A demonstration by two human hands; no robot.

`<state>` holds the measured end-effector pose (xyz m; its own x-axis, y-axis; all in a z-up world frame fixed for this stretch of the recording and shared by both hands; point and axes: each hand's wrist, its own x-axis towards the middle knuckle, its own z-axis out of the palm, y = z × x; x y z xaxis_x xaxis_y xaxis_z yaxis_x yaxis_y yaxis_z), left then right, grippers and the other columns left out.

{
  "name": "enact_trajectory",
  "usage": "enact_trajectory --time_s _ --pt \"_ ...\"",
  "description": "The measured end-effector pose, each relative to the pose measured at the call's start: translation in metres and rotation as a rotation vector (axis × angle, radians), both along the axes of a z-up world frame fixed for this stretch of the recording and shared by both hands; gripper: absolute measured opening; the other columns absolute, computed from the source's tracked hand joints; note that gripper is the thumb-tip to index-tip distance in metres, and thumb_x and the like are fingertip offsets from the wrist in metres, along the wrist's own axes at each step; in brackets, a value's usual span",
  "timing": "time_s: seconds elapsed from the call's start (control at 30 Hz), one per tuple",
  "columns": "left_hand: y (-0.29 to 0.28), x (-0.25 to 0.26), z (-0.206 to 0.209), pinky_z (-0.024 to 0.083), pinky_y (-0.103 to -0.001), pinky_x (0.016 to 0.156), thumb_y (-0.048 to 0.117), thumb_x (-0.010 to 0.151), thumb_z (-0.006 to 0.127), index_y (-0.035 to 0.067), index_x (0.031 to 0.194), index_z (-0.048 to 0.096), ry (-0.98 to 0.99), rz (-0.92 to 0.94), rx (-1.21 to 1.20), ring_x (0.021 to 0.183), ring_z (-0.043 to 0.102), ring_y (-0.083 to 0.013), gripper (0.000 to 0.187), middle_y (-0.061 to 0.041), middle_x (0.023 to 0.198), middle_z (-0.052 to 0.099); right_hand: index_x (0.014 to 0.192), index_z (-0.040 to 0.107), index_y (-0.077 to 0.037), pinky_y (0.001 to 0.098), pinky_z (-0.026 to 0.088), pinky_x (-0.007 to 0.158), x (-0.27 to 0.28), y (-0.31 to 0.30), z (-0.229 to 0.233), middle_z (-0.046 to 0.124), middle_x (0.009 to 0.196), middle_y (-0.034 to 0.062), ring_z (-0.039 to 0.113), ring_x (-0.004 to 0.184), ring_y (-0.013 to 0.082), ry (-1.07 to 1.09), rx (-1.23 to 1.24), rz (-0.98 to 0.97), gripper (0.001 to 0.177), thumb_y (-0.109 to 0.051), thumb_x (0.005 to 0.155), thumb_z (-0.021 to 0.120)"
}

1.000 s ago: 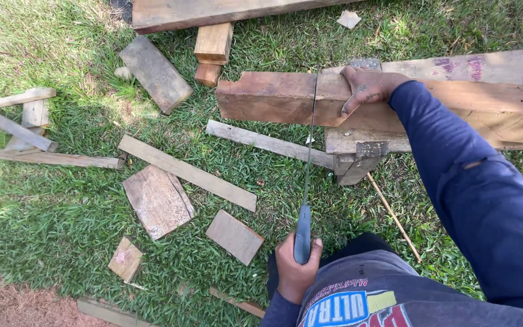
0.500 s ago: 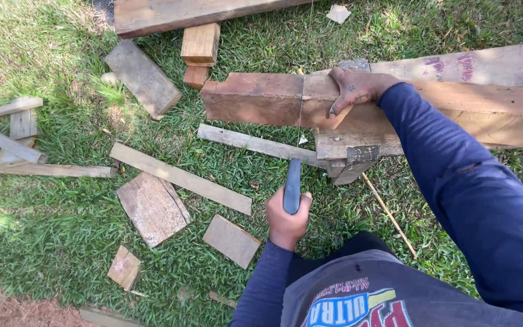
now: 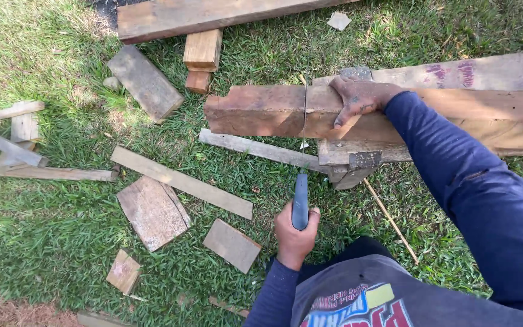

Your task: Sawing through a large wooden beam outdoors.

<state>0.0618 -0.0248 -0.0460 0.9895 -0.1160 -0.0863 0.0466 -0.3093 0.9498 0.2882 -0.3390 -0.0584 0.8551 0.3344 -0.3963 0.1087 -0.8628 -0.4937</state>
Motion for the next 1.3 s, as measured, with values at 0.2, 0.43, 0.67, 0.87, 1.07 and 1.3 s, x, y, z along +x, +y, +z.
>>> enact_trajectory --time_s 0.2,0.43,0.67,0.87,1.07,1.3 --pt "-0.019 -0.001 0.065 0.048 -0.035 0.052 0.019 0.086 0.078 0.004 0.08 0.064 0.099 0.003 0.046 0.05 0.06 -0.0173 0.022 -0.007 0.059 0.061 0.146 0.041 0.0 0.0471 0.046 0.108 0.002 0.005 0.012 0.059 0.133 0.0234 0.057 0.128 0.0393 0.142 0.044 0.027 0.121 -0.055 0.049 0.088" --pt "-0.029 -0.007 0.06 0.047 -0.035 0.051 0.02 0.086 0.077 0.003 0.078 0.061 0.083 0.034 0.078 0.05 0.057 -0.0181 0.025 -0.008 0.059 0.059 0.151 0.036 0.0 0.0606 0.034 0.113 -0.009 0.031 -0.01 0.042 0.149 0.0283 0.038 0.142 0.0485 -0.084 -0.393 0.053 0.132 -0.071 0.052 0.086" --pt "-0.021 -0.014 0.052 0.048 -0.034 0.052 0.018 0.084 0.077 0.004 0.078 0.062 0.06 0.064 -0.011 0.051 0.06 -0.0159 0.022 -0.005 0.06 0.062 0.145 0.041 0.003 0.0573 0.035 0.112 -0.007 0.035 -0.009 0.048 0.14 0.0277 0.042 0.137 0.0483 -0.063 -0.247 0.055 0.129 -0.068 0.048 0.088" --pt "-0.008 -0.028 0.02 0.047 -0.035 0.051 0.015 0.084 0.078 0.004 0.077 0.059 -0.015 0.048 0.023 0.05 0.057 -0.0158 0.023 -0.005 0.059 0.059 0.135 0.046 0.008 0.0548 0.038 0.106 -0.041 0.048 -0.01 0.055 0.129 0.0261 0.051 0.124 0.045 -0.265 -0.351 0.06 0.126 -0.073 0.048 0.087" --pt "0.004 -0.023 -0.022 0.045 -0.034 0.05 0.016 0.085 0.08 0.004 0.076 0.058 -0.027 0.043 0.002 0.051 0.054 -0.0145 0.026 -0.005 0.059 0.058 0.129 0.05 0.007 0.0527 0.039 0.098 -0.042 0.046 -0.031 0.057 0.124 0.0228 0.054 0.12 0.0413 -0.431 -0.391 -0.001 0.12 -0.073 0.046 0.086" --pt "0.03 -0.042 -0.021 0.049 -0.031 0.053 0.014 0.083 0.078 0.005 0.081 0.063 -0.019 -0.003 -0.065 0.054 0.059 -0.0121 0.017 -0.003 0.063 0.064 0.13 0.046 0.012 0.0568 0.039 0.102 -0.028 0.039 -0.035 0.053 0.13 0.0299 0.049 0.125 0.0477 -0.421 -0.305 0.033 0.123 -0.07 0.048 0.09"
